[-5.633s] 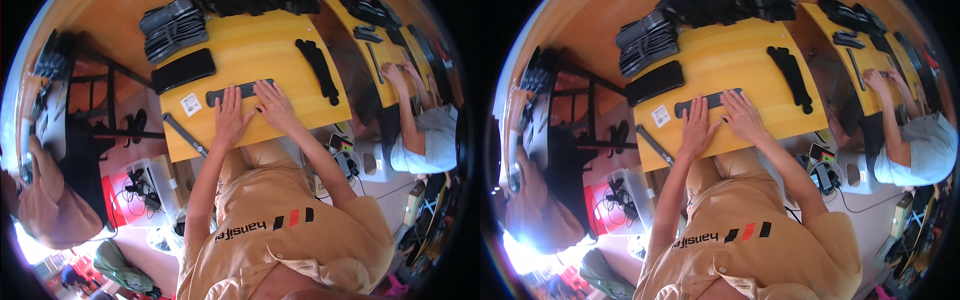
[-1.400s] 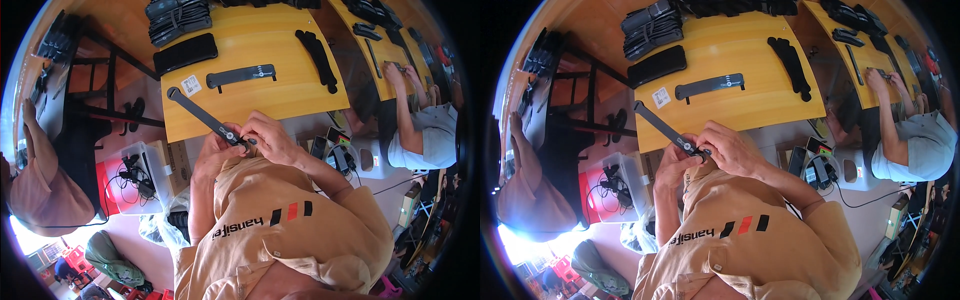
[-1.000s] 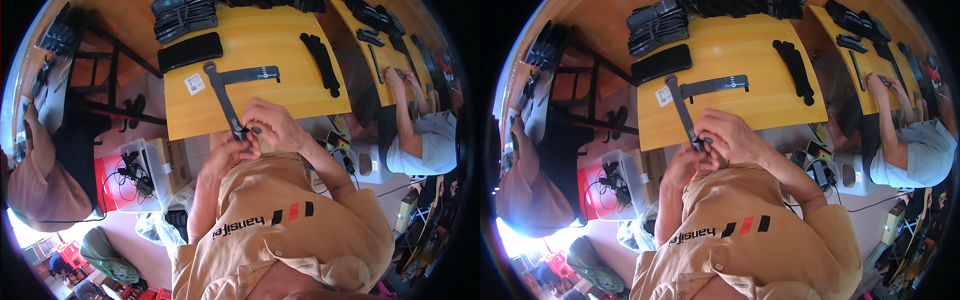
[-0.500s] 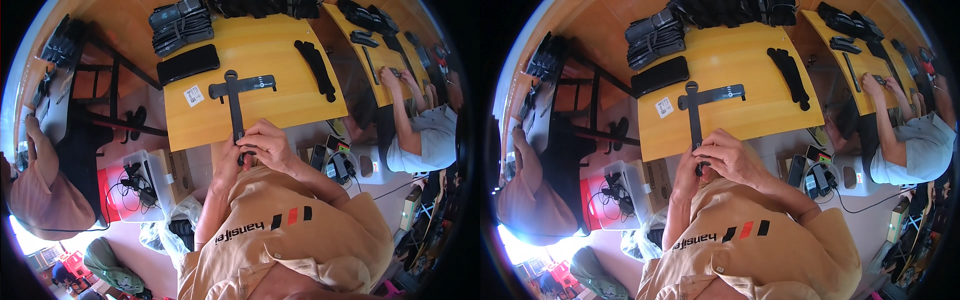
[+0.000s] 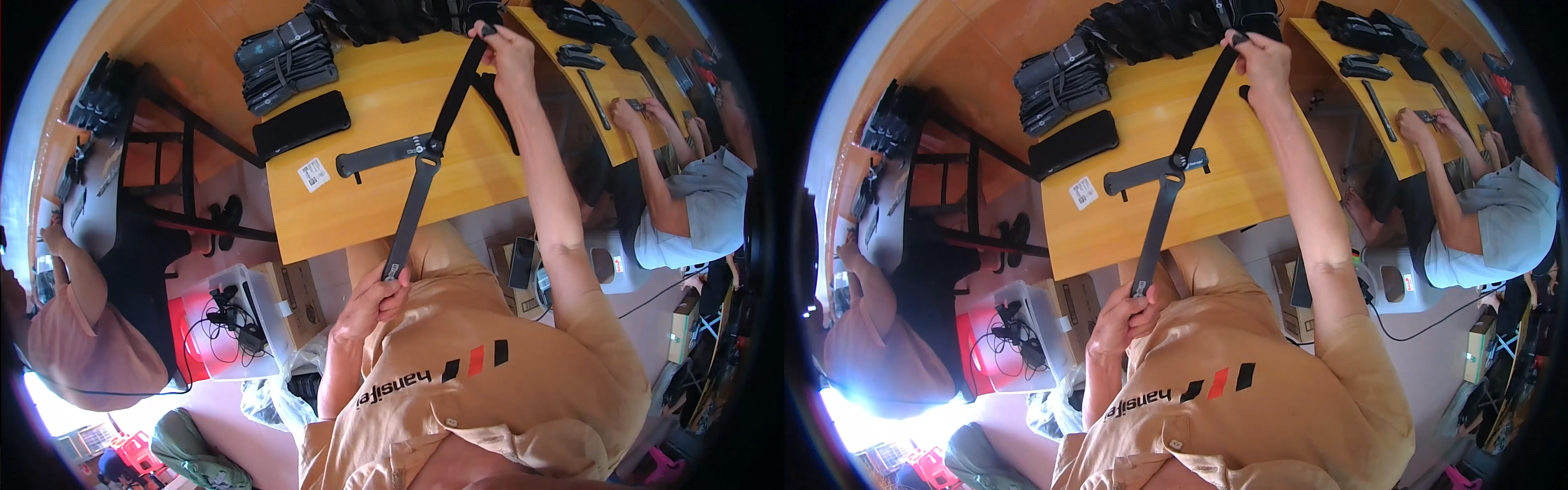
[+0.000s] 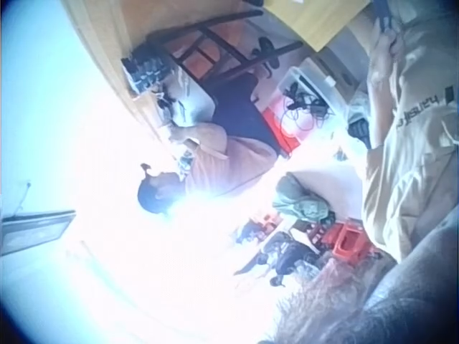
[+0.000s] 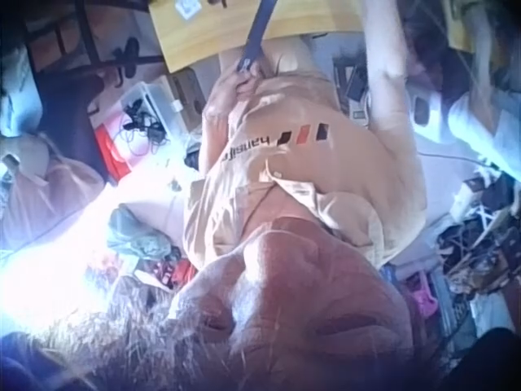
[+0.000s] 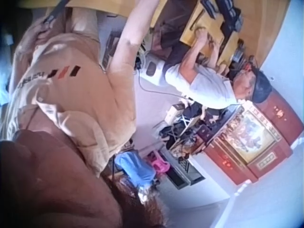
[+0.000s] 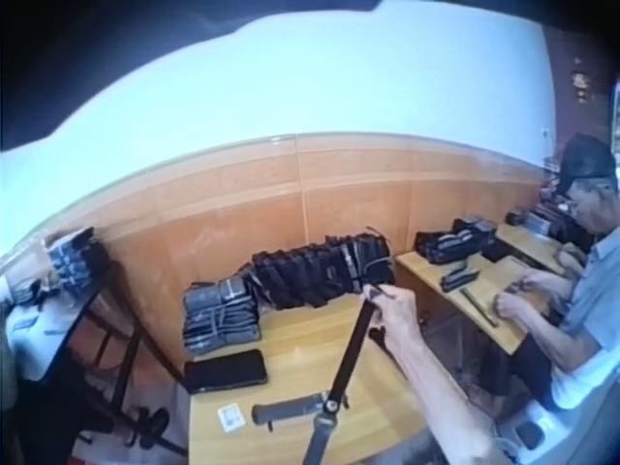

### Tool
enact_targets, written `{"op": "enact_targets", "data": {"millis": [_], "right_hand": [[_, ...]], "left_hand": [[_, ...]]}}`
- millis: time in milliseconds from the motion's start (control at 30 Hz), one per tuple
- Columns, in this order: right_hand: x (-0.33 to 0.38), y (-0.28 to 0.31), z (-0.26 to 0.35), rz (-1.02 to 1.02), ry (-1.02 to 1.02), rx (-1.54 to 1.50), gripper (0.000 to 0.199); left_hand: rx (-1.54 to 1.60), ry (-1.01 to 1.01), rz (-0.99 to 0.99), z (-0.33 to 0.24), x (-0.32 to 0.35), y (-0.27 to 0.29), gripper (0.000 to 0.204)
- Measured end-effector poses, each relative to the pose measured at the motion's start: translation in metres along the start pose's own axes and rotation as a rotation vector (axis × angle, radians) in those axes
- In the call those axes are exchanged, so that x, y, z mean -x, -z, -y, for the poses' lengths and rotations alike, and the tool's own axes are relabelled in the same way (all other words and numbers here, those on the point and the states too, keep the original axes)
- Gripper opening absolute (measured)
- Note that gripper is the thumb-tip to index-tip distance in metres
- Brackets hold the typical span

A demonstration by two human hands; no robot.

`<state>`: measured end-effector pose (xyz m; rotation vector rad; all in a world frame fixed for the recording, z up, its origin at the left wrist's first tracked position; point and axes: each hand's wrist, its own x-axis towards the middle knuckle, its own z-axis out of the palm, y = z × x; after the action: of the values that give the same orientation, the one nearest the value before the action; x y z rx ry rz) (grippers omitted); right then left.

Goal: The person is assembling and stacking textile straps with plastic components on a workbench.

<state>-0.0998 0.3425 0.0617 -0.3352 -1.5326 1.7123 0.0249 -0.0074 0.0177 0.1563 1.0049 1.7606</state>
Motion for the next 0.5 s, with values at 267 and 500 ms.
{"op": "enact_targets", "data": {"millis": [267, 500], "right_hand": [[-0.022, 0.032, 0.055, -0.035, 0.054, 0.065, 0.015], [0.036, 0.048, 0.067, 0.327, 0.011, 0.252, 0.018]], "left_hand": [[0.186, -0.188, -0.525, 0.011, 0.026, 0.051, 0.023], [-0.266, -0.419, -0.853, 0.013, -0.013, 0.108, 0.027]]}}
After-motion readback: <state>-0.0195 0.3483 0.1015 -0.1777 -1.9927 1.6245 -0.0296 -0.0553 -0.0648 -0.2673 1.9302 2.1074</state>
